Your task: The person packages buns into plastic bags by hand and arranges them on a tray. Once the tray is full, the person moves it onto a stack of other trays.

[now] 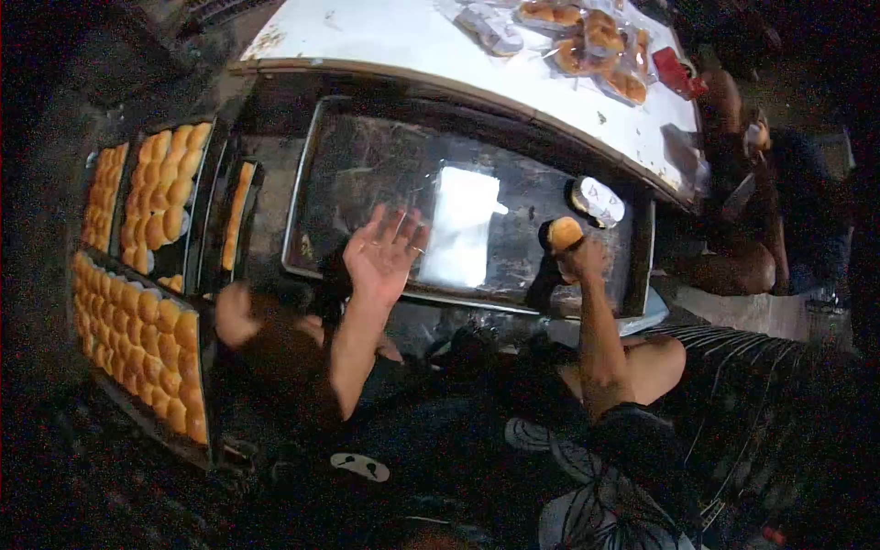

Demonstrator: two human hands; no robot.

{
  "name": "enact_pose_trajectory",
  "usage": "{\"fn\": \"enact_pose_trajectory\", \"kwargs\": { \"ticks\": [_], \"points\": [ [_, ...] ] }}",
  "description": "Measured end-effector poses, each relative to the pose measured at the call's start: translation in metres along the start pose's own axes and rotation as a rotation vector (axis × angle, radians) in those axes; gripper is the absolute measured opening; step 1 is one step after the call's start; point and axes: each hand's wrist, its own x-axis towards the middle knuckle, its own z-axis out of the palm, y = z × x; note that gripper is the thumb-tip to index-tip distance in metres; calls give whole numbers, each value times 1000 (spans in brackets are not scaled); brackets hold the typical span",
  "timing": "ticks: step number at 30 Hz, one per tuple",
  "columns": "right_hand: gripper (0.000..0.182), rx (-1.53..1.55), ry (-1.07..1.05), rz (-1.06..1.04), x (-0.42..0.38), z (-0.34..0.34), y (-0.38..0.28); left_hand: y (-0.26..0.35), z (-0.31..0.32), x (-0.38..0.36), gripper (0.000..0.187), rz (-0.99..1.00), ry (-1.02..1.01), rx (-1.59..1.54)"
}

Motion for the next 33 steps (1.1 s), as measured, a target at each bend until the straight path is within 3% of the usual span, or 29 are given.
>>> {"fn": "enact_pose_trajectory", "kwargs": {
  "ticks": [1, 3, 4, 5, 6, 8, 9, 11, 13, 15, 18, 20, 23, 25, 27, 29, 31, 33],
  "points": [
    [55, 2, -16, -12, -9, 15, -7, 1, 0, -1, 27, 7, -28, -28],
    [48, 638, 30, -339, -17, 40, -23, 4, -3, -1, 28, 15, -31, -53],
    [45, 1050, -107, -342, -48, -14, -68, 5, -1, -3, 28, 4, -39, -84],
    [43, 1211, -140, -276, -76, -52, -105, 6, 0, -2, 29, -7, -56, -115],
    [46, 1218, -68, -336, -94, -62, -127, 7, -1, -1, 29, -2, -53, -109],
    [48, 1405, -164, -574, -140, -114, -164, 7, -3, 1, 32, 43, -26, -144],
    [52, 1054, -198, -745, -149, -147, -171, 5, -2, 0, 32, 33, -27, -138],
    [52, 800, -207, -618, -155, -170, -189, -3, -1, -7, 40, 82, -98, 1],
    [50, 828, -214, -577, -157, -168, -190, -10, -2, -6, 50, 74, -206, -56],
    [49, 915, -330, -549, -165, -168, -193, -12, 1, -8, 52, 162, -181, 187],
    [49, 780, -351, -586, -170, -161, -195, -18, 1, -17, 68, 226, -201, 337],
    [50, 980, -437, -272, -159, -156, -198, -23, -9, -13, 86, 293, -233, 417],
    [48, 1057, -270, -300, -166, -150, -209, -19, 2, -19, 82, 395, -335, 560],
    [44, 1044, -477, -350, -179, -152, -207, -14, 7, -26, 76, 288, -509, 389],
    [48, 1075, -374, -340, -179, -151, -207, -18, 7, -29, 77, 206, -500, 457],
    [52, 1027, -338, -272, -168, -153, -209, -32, 11, -37, 78, 258, -218, 620],
    [56, 981, -297, -224, -164, -155, -211, -39, -3, -32, 82, 256, -316, 574],
    [63, 1147, -174, -165, -168, -151, -213, -41, -9, -33, 82, 291, -385, 668]
  ]
}}
